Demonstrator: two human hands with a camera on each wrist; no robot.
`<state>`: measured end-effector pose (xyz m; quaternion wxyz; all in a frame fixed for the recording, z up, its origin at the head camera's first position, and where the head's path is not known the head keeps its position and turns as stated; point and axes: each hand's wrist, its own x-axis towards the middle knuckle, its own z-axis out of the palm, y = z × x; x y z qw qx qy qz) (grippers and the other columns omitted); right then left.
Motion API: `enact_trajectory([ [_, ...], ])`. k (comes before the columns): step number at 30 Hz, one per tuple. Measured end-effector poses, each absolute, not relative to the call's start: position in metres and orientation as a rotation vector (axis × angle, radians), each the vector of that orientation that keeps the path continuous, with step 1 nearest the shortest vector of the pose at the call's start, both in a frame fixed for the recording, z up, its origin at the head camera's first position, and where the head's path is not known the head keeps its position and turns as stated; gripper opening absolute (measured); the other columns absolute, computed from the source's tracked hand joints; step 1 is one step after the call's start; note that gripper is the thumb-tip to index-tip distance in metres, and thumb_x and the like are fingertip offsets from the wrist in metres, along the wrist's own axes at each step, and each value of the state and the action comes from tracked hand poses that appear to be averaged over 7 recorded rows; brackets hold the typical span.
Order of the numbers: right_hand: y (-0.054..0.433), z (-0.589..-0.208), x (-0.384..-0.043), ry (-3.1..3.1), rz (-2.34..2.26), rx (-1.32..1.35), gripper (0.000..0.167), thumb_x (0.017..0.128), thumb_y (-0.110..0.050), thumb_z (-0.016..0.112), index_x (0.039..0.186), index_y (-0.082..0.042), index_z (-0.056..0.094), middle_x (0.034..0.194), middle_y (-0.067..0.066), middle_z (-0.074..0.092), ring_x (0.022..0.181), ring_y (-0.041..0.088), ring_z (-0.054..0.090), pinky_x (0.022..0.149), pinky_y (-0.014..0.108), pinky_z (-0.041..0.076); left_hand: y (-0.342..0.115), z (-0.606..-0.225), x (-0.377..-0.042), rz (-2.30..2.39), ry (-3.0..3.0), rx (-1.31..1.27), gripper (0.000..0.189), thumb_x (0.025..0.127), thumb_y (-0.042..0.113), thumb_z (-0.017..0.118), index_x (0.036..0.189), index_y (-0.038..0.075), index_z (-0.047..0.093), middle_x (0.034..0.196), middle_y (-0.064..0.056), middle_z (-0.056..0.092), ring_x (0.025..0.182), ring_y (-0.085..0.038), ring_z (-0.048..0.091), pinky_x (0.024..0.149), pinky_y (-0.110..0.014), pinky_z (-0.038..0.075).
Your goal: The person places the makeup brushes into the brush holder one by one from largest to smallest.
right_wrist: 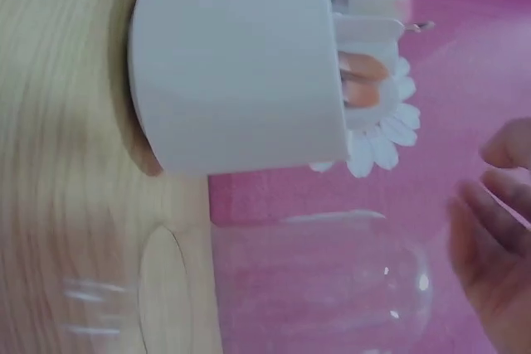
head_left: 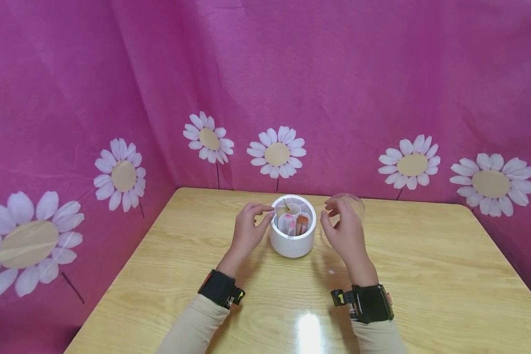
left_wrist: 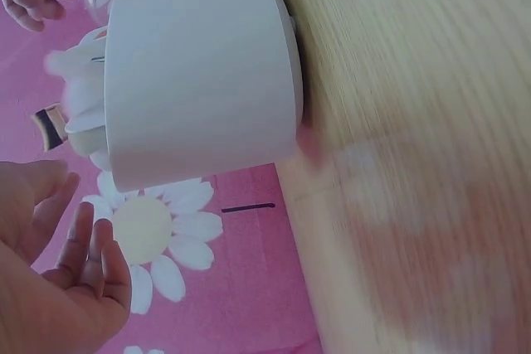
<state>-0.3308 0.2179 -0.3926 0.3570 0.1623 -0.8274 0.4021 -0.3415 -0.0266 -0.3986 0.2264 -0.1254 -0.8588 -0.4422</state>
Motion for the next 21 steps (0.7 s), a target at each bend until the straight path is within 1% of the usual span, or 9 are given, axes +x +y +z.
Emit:
enact_trajectory([
  [2,0.224,-0.391,-0.331,-2.083,1.008,0.386,0.030,0.086,-0.006,0.070,0.114,0.004,0.064,0.109,0.020,0.064,0.100,0.037,0.060,0.076,0.042,0.051,-0.029,-0.399,-0.341,-1.250,-2.371,-0.346,0.022,0.096,0.019,0.072,0.115,0.007,0.075,0.117,-0.011,0.067,0.105,-0.029,0.064,0.083,-0.045,0.055],
  [3,0.227,-0.391,-0.332,-2.086,0.995,0.358,0.037,0.085,-0.009,0.071,0.118,0.005,0.062,0.115,0.023,0.061,0.107,0.041,0.056,0.084,0.046,0.049,-0.030,-0.400,-0.341,-1.267,-2.374,-0.350,0.026,0.095,0.019,0.073,0.118,0.006,0.073,0.119,-0.012,0.067,0.107,-0.030,0.064,0.084,-0.046,0.055],
  [5,0.235,-0.391,-0.334,-2.158,0.975,0.294,0.056,0.083,-0.015,0.074,0.130,0.006,0.055,0.131,0.029,0.053,0.122,0.047,0.046,0.099,0.056,0.039,-0.032,-0.400,-0.340,-1.308,-2.404,-0.352,0.038,0.093,0.022,0.075,0.126,0.005,0.067,0.125,-0.012,0.065,0.113,-0.030,0.061,0.088,-0.046,0.055],
  [7,0.242,-0.391,-0.337,-2.295,0.971,0.234,0.076,0.082,-0.022,0.077,0.143,0.006,0.043,0.145,0.033,0.039,0.135,0.052,0.034,0.108,0.067,0.027,-0.033,-0.400,-0.340,-1.360,-2.458,-0.367,0.058,0.088,0.025,0.081,0.138,0.005,0.057,0.136,-0.011,0.060,0.125,-0.030,0.056,0.095,-0.048,0.053],
  [10,0.249,-0.390,-0.343,-2.507,0.978,0.177,0.098,0.083,-0.031,0.081,0.156,0.003,0.025,0.157,0.036,0.019,0.143,0.057,0.021,0.108,0.077,0.022,-0.031,-0.399,-0.341,-1.394,-2.565,-0.404,0.092,0.079,0.034,0.088,0.152,0.009,0.039,0.153,-0.011,0.046,0.141,-0.031,0.042,0.108,-0.052,0.044],
  [13,0.253,-0.388,-0.348,-2.630,0.977,0.146,0.108,0.083,-0.038,0.081,0.159,0.001,0.016,0.160,0.036,0.012,0.144,0.059,0.019,0.105,0.081,0.024,-0.026,-0.401,-0.345,-1.383,-2.627,-0.457,0.112,0.072,0.041,0.092,0.159,0.012,0.028,0.161,-0.012,0.035,0.149,-0.032,0.032,0.115,-0.056,0.035],
  [16,0.254,-0.389,-0.351,-2.674,0.977,0.098,0.111,0.083,-0.040,0.082,0.160,0.000,0.013,0.159,0.037,0.012,0.143,0.060,0.021,0.102,0.082,0.027,-0.020,-0.402,-0.348,-1.364,-2.626,-0.509,0.116,0.070,0.041,0.093,0.159,0.010,0.026,0.162,-0.013,0.034,0.149,-0.032,0.032,0.117,-0.054,0.032],
  [18,0.255,-0.390,-0.352,-2.684,0.989,0.059,0.110,0.083,-0.038,0.082,0.160,0.000,0.013,0.157,0.039,0.015,0.141,0.061,0.024,0.102,0.080,0.029,-0.017,-0.403,-0.350,-1.371,-2.615,-0.526,0.113,0.071,0.037,0.093,0.158,0.008,0.027,0.160,-0.013,0.037,0.147,-0.031,0.035,0.117,-0.052,0.033],
  [21,0.257,-0.392,-0.351,-2.674,1.036,0.037,0.108,0.085,-0.034,0.081,0.160,0.000,0.012,0.153,0.042,0.018,0.138,0.061,0.029,0.105,0.075,0.032,-0.014,-0.402,-0.351,-1.392,-2.599,-0.520,0.107,0.073,0.030,0.093,0.157,0.006,0.030,0.158,-0.013,0.041,0.145,-0.030,0.039,0.117,-0.050,0.035],
])
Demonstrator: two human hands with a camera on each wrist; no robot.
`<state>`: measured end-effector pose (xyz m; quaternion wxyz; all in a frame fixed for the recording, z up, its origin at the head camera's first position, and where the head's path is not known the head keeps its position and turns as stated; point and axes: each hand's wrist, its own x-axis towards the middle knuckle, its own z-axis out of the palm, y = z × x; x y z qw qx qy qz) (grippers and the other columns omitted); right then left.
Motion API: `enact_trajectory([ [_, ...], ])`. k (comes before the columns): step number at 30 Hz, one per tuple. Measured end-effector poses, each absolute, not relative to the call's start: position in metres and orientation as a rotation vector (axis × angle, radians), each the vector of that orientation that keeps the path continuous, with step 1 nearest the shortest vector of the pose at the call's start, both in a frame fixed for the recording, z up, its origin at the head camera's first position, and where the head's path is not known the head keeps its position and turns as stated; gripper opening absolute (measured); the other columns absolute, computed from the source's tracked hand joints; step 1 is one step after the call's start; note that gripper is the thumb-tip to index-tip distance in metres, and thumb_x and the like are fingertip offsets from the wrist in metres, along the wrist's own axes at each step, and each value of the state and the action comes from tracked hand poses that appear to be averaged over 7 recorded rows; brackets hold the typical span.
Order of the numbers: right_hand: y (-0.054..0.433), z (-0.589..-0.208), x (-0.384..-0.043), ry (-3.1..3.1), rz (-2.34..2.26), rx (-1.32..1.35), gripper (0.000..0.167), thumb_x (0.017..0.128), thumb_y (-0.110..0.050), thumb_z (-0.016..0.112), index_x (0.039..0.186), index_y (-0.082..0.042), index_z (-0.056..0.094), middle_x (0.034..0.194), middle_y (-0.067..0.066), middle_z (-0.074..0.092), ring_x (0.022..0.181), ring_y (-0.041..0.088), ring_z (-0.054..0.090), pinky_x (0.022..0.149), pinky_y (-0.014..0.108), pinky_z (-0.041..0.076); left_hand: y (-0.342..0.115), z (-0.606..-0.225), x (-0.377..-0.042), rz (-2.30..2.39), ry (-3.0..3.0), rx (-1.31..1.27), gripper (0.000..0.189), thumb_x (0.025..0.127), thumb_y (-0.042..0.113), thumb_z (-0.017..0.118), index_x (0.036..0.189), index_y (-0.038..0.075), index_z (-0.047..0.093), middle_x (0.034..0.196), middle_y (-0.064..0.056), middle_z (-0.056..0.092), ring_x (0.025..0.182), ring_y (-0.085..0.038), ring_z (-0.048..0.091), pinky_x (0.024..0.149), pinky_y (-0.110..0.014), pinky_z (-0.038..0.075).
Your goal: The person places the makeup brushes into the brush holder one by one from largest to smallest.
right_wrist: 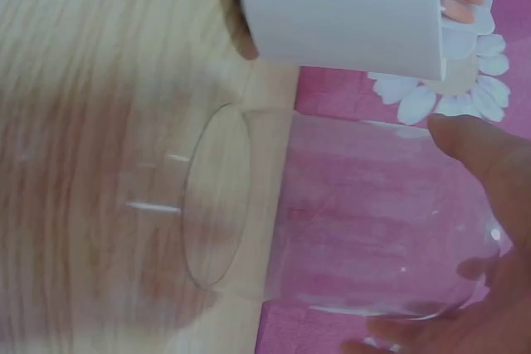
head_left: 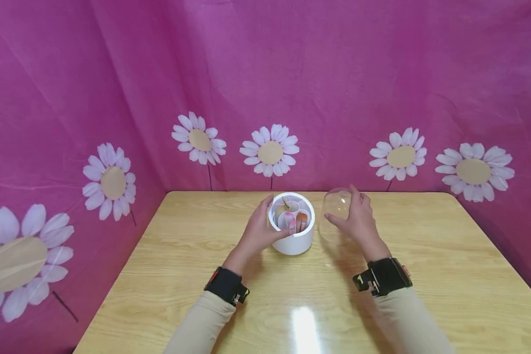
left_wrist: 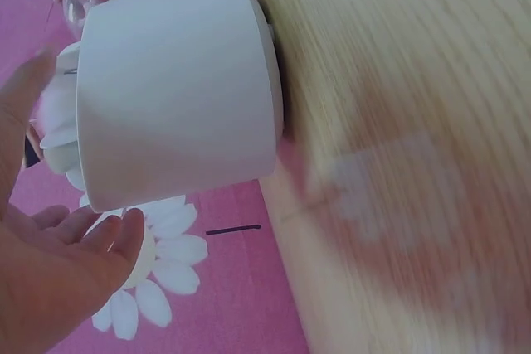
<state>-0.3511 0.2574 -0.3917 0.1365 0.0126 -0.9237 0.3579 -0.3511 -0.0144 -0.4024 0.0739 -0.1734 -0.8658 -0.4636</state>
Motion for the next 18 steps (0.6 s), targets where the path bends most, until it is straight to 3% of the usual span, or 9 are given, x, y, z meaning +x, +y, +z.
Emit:
enact_trajectory([
  [4,0.261,-0.392,-0.347,-2.639,1.059,0.080,0.104,0.084,-0.031,0.083,0.158,0.001,0.018,0.149,0.043,0.025,0.135,0.059,0.035,0.111,0.068,0.033,-0.013,-0.403,-0.352,-1.371,-2.588,-0.511,0.100,0.077,0.027,0.091,0.156,0.005,0.032,0.157,-0.013,0.042,0.144,-0.029,0.040,0.118,-0.048,0.034],
  [9,0.262,-0.379,-0.339,-2.548,0.988,0.152,0.101,0.078,-0.028,0.088,0.154,0.002,0.029,0.145,0.040,0.034,0.131,0.056,0.041,0.108,0.068,0.036,-0.015,-0.401,-0.353,-1.314,-2.588,-0.538,0.096,0.079,0.026,0.089,0.155,0.004,0.033,0.156,-0.014,0.043,0.144,-0.030,0.040,0.118,-0.047,0.034],
  [18,0.248,-0.311,-0.313,-2.356,0.952,0.210,0.101,0.075,-0.029,0.090,0.155,-0.004,0.033,0.147,0.031,0.041,0.133,0.048,0.043,0.106,0.068,0.039,-0.015,-0.404,-0.354,-1.294,-2.567,-0.555,0.090,0.080,0.021,0.087,0.152,0.001,0.036,0.152,-0.018,0.046,0.141,-0.032,0.044,0.117,-0.047,0.036],
])
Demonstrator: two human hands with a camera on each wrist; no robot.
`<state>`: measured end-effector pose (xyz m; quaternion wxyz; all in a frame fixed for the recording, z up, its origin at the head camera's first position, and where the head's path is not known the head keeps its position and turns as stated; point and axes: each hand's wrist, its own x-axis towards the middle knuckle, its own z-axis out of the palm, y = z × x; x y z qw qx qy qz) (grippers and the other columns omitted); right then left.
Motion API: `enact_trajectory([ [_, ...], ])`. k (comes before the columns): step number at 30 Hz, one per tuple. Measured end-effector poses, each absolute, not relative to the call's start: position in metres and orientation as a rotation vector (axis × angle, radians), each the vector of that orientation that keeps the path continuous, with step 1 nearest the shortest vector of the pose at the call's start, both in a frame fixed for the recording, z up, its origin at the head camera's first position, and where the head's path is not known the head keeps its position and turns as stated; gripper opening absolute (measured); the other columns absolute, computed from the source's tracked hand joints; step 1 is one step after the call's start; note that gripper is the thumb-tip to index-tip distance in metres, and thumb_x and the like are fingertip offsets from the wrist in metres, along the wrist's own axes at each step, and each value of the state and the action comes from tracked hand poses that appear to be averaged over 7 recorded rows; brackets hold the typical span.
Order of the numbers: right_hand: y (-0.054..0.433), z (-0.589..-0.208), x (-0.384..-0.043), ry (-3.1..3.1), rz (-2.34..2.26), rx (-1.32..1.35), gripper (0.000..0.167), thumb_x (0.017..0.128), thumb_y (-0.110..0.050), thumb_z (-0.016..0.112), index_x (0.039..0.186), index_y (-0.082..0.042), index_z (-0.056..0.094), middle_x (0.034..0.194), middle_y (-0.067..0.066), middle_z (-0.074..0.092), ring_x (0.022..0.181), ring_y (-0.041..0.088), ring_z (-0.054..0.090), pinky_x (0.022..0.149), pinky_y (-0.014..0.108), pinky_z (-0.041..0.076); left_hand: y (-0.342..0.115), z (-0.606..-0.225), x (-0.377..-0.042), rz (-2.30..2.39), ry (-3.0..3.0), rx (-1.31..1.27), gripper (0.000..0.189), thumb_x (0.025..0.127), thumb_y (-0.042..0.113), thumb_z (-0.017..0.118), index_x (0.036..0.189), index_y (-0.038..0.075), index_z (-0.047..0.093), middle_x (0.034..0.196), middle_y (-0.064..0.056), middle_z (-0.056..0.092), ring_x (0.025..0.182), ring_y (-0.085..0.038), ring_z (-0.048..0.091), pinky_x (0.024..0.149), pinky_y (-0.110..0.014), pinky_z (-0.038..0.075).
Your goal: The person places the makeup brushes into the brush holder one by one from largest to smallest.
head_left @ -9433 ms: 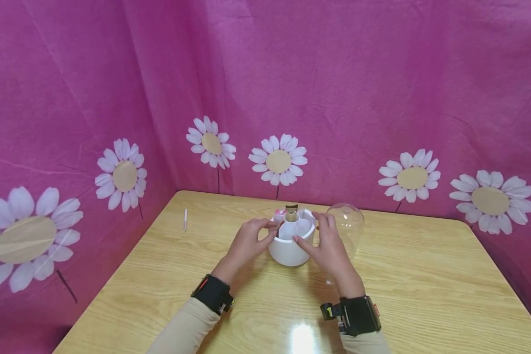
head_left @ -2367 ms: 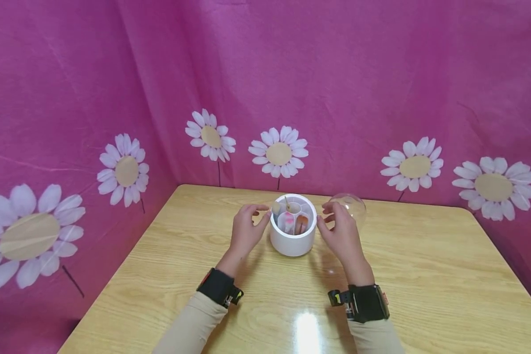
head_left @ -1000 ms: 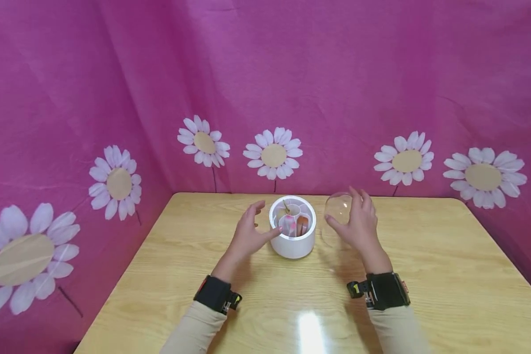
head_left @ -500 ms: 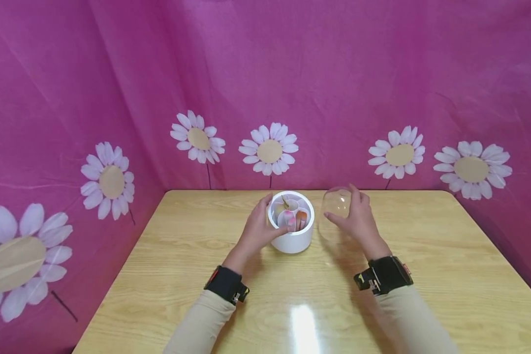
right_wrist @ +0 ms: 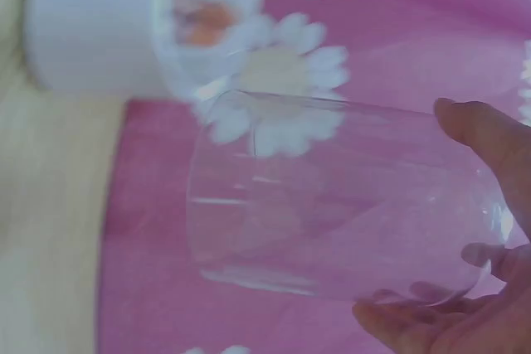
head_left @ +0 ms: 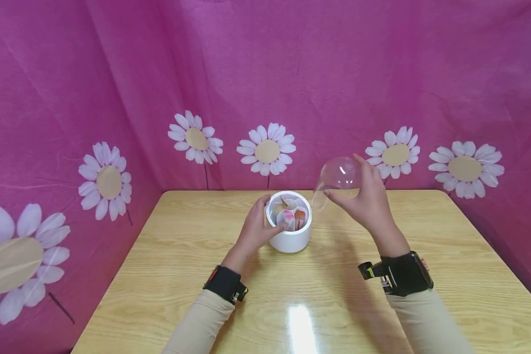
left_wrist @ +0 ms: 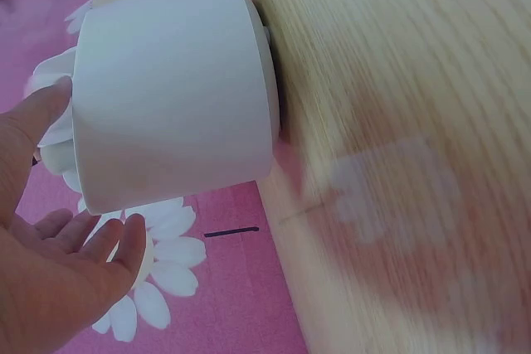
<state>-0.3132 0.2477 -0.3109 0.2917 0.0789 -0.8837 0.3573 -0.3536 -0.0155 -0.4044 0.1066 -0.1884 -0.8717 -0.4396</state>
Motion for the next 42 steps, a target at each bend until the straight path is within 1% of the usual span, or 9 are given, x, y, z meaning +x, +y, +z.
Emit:
enact_trajectory([
  [5,0.226,-0.295,-0.306,-2.267,1.071,0.284,0.100,0.075,-0.031,0.091,0.155,-0.007,0.034,0.144,0.024,0.047,0.128,0.040,0.048,0.100,0.062,0.045,-0.017,-0.408,-0.355,-1.275,-2.561,-0.551,0.087,0.082,0.021,0.086,0.151,0.001,0.037,0.151,-0.018,0.047,0.141,-0.032,0.044,0.117,-0.046,0.036],
  [10,0.204,-0.306,-0.306,-2.283,1.157,0.346,0.101,0.076,-0.031,0.091,0.155,-0.009,0.033,0.140,0.023,0.048,0.120,0.035,0.054,0.090,0.053,0.054,-0.018,-0.411,-0.355,-1.296,-2.555,-0.545,0.085,0.083,0.019,0.085,0.150,0.001,0.036,0.150,-0.018,0.048,0.139,-0.033,0.047,0.116,-0.046,0.037],
  [15,0.189,-0.320,-0.307,-2.302,1.166,0.401,0.101,0.075,-0.028,0.091,0.155,-0.008,0.033,0.141,0.024,0.046,0.119,0.036,0.053,0.092,0.053,0.054,-0.019,-0.412,-0.353,-1.326,-2.568,-0.526,0.084,0.084,0.018,0.085,0.151,0.002,0.036,0.151,-0.016,0.047,0.138,-0.032,0.047,0.116,-0.048,0.038],
  [19,0.183,-0.326,-0.310,-2.305,1.159,0.424,0.100,0.075,-0.027,0.091,0.154,-0.006,0.034,0.143,0.025,0.045,0.118,0.037,0.052,0.092,0.054,0.054,-0.019,-0.414,-0.352,-1.328,-2.574,-0.513,0.084,0.084,0.018,0.084,0.151,0.005,0.036,0.152,-0.014,0.047,0.138,-0.031,0.047,0.115,-0.048,0.038],
  [24,0.180,-0.328,-0.313,-2.347,1.153,0.409,0.100,0.075,-0.030,0.091,0.155,-0.006,0.034,0.147,0.026,0.042,0.122,0.037,0.051,0.097,0.056,0.050,-0.021,-0.414,-0.352,-1.325,-2.555,-0.542,0.085,0.083,0.015,0.084,0.151,0.003,0.035,0.153,-0.014,0.046,0.137,-0.033,0.047,0.114,-0.049,0.040],
  [29,0.180,-0.328,-0.318,-2.380,1.151,0.406,0.101,0.076,-0.030,0.090,0.155,-0.005,0.032,0.144,0.028,0.043,0.120,0.039,0.051,0.099,0.058,0.048,-0.025,-0.410,-0.353,-1.319,-2.573,-0.587,0.086,0.083,0.012,0.082,0.153,0.003,0.034,0.154,-0.014,0.044,0.140,-0.031,0.044,0.116,-0.047,0.038],
  [32,0.180,-0.329,-0.320,-2.401,1.157,0.412,0.101,0.078,-0.030,0.089,0.156,-0.004,0.030,0.148,0.028,0.041,0.129,0.041,0.048,0.105,0.060,0.044,-0.028,-0.407,-0.352,-1.332,-2.598,-0.606,0.088,0.082,0.011,0.081,0.154,0.004,0.032,0.156,-0.014,0.042,0.144,-0.031,0.040,0.117,-0.047,0.035],
  [36,0.180,-0.330,-0.324,-2.441,1.161,0.428,0.101,0.081,-0.032,0.086,0.158,-0.004,0.027,0.157,0.027,0.031,0.144,0.042,0.034,0.114,0.061,0.035,-0.029,-0.401,-0.350,-1.320,-2.612,-0.634,0.093,0.081,0.015,0.081,0.157,0.006,0.029,0.159,-0.014,0.037,0.147,-0.031,0.034,0.118,-0.050,0.033],
  [42,0.179,-0.325,-0.327,-2.445,1.121,0.471,0.102,0.084,-0.035,0.084,0.161,-0.008,0.022,0.162,0.026,0.023,0.149,0.043,0.027,0.115,0.064,0.030,-0.025,-0.385,-0.349,-1.250,-2.528,-0.708,0.095,0.082,0.027,0.082,0.157,0.009,0.028,0.159,-0.013,0.036,0.147,-0.033,0.032,0.116,-0.058,0.033],
])
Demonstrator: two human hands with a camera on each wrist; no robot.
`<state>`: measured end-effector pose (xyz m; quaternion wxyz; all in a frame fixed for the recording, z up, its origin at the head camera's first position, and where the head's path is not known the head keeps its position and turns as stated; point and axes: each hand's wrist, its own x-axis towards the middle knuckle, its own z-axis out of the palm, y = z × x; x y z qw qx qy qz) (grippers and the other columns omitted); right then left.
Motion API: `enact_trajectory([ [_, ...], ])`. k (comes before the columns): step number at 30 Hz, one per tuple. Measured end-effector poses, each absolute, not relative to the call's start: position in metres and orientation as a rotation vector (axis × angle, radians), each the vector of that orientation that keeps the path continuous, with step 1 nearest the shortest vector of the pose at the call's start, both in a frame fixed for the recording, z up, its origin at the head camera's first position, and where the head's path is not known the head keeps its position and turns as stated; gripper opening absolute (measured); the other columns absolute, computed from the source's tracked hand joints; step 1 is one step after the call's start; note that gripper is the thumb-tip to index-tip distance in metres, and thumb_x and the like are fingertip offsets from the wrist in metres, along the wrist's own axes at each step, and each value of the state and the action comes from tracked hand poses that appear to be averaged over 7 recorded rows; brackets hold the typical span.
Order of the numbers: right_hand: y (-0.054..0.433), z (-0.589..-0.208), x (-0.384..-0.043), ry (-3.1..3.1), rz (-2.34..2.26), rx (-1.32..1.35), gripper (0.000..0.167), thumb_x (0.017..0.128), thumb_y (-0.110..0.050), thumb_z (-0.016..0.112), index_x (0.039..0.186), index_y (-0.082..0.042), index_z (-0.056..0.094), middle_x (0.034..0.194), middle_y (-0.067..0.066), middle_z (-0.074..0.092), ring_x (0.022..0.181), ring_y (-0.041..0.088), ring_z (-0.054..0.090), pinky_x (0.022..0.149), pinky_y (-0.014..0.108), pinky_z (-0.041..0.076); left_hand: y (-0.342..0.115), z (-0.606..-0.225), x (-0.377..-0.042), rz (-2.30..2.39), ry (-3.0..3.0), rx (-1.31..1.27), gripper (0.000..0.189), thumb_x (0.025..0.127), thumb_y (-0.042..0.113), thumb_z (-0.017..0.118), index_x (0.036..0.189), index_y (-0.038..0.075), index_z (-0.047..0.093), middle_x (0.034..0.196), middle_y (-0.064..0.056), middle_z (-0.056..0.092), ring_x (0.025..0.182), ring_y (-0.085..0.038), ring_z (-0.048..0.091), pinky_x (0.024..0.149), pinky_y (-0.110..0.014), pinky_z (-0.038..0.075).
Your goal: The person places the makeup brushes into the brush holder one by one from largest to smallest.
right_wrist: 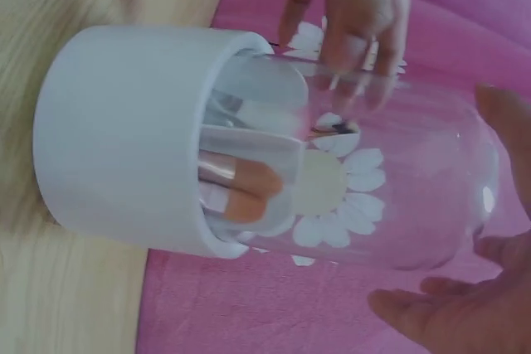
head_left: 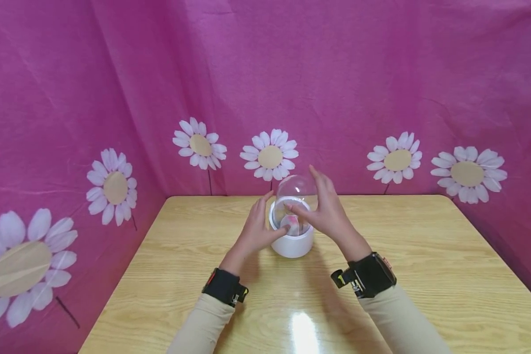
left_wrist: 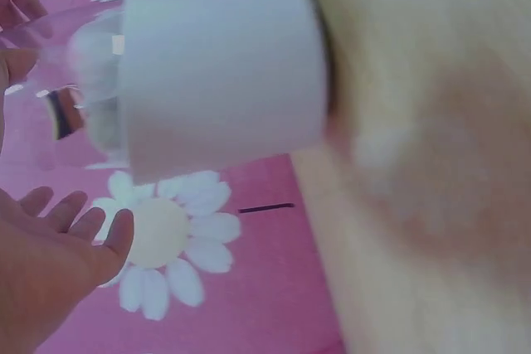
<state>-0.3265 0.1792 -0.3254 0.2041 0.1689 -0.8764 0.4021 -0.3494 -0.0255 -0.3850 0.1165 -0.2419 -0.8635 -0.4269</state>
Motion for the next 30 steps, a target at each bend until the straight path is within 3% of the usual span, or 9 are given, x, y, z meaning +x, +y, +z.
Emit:
enact_trajectory([
  [5,0.179,-0.316,-0.326,-2.412,1.062,0.518,0.090,0.090,-0.035,0.077,0.161,-0.010,0.027,0.162,0.025,0.025,0.148,0.045,0.027,0.114,0.067,0.029,-0.021,-0.361,-0.351,-1.235,-2.412,-0.782,0.094,0.082,0.030,0.083,0.156,0.010,0.030,0.158,-0.013,0.037,0.146,-0.032,0.034,0.114,-0.059,0.035],
  [11,0.176,-0.301,-0.336,-2.415,1.051,0.611,0.064,0.103,-0.028,0.058,0.158,-0.007,0.033,0.161,0.022,0.031,0.149,0.040,0.028,0.118,0.063,0.026,0.000,-0.322,-0.360,-1.054,-2.435,-0.853,0.094,0.081,0.036,0.084,0.156,0.011,0.033,0.159,-0.009,0.039,0.148,-0.029,0.033,0.116,-0.056,0.034],
  [13,0.173,-0.297,-0.339,-2.448,1.068,0.648,0.060,0.106,-0.027,0.052,0.158,-0.004,0.033,0.161,0.021,0.032,0.149,0.038,0.029,0.119,0.060,0.026,0.009,-0.317,-0.365,-0.973,-2.500,-0.871,0.095,0.079,0.037,0.086,0.155,0.011,0.035,0.156,-0.008,0.042,0.145,-0.027,0.038,0.115,-0.051,0.038],
  [19,0.164,-0.299,-0.345,-2.542,1.035,0.707,0.059,0.108,-0.028,0.047,0.158,-0.001,0.030,0.162,0.021,0.030,0.150,0.036,0.028,0.121,0.055,0.025,0.019,-0.325,-0.376,-0.900,-2.546,-0.830,0.084,0.079,0.026,0.083,0.149,0.005,0.043,0.144,-0.010,0.053,0.133,-0.022,0.051,0.109,-0.038,0.046],
  [22,0.161,-0.303,-0.348,-2.544,0.966,0.742,0.059,0.107,-0.027,0.046,0.158,-0.001,0.030,0.164,0.022,0.026,0.151,0.039,0.024,0.122,0.056,0.021,0.016,-0.328,-0.378,-0.919,-2.492,-0.814,0.081,0.080,0.023,0.081,0.149,0.004,0.043,0.142,-0.012,0.054,0.132,-0.024,0.053,0.109,-0.039,0.046],
  [30,0.165,-0.308,-0.351,-2.547,0.950,0.796,0.060,0.107,-0.029,0.046,0.160,-0.008,0.029,0.166,0.017,0.024,0.151,0.042,0.023,0.120,0.062,0.020,0.015,-0.338,-0.384,-1.073,-2.436,-0.784,0.078,0.079,0.024,0.082,0.148,0.013,0.047,0.140,-0.009,0.056,0.126,-0.026,0.057,0.103,-0.046,0.051],
])
